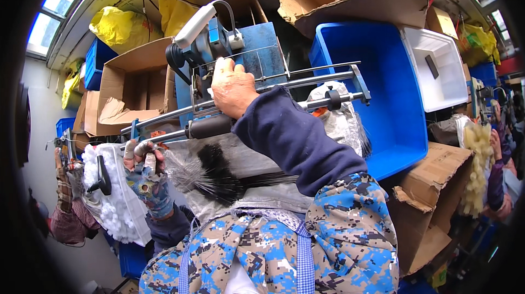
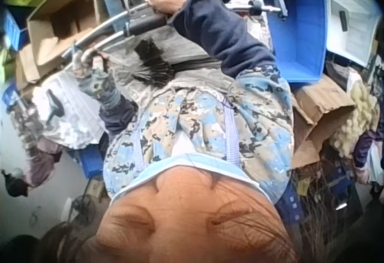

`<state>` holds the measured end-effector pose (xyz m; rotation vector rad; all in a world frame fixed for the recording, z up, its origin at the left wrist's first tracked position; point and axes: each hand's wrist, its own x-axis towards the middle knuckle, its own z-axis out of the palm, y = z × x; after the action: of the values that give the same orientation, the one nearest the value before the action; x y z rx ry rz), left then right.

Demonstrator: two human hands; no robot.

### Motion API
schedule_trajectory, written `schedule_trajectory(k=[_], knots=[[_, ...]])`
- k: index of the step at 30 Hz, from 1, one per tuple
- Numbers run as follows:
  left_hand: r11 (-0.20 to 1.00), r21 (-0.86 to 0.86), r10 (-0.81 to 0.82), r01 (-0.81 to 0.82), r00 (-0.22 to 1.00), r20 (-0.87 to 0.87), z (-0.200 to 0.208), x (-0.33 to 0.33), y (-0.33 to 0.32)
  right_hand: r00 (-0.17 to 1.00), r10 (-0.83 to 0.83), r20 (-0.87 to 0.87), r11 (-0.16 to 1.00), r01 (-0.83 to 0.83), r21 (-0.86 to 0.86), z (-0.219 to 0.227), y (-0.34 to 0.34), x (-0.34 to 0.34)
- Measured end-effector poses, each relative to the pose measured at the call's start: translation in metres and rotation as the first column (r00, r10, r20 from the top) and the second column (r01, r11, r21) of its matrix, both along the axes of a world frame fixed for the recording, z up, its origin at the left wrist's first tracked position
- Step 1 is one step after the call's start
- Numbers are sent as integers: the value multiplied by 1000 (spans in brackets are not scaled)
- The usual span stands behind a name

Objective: The person operates a manual machine in a cluttered workshop, repeatedly feeding a bundle of black bristles into a cutting mechanism. They use their left hand to hold the bristles and their right hand to pull a lever, processing the material in a repetitive cycle.

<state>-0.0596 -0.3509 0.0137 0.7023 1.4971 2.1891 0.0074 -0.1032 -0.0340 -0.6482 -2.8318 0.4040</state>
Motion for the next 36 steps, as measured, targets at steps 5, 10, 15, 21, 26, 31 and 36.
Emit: schedule_trajectory(k=[5, 10, 15, 21, 26, 31, 36], knots=[[985, -164, 24, -45, 992, -127, 2, 12, 8, 992, 86, 95, 996, -89, 28, -2, 15, 11], [986, -167, 20, -13, 999, 44, -14, -2, -7, 987, 19, 158, 991, -41, 131, 24, 49, 53], [991, -129, 35, -20, 992, 118, -8, 15, 16, 994, -112, -17, 911, 110, 397, 24, 81, 47], [985, -128, 112, -114, 993, -24, 2, 14, 12, 975, 41, 217, 955, -102, 279, 37, 84, 58], [998, -49, 37, -32, 994, 107, -13, -11, -23, 891, 388, 236, 921, -366, -133, 76, 29, 141], [975, -221, -34, 22, 998, -49, 0, 63, 51, 870, 317, -377, 402, -484, -777, 54, -52, 106], [970, -236, -120, 53, 952, -280, -6, 51, 39, 831, 192, -522, 659, -503, -559, 60, -22, 96]])
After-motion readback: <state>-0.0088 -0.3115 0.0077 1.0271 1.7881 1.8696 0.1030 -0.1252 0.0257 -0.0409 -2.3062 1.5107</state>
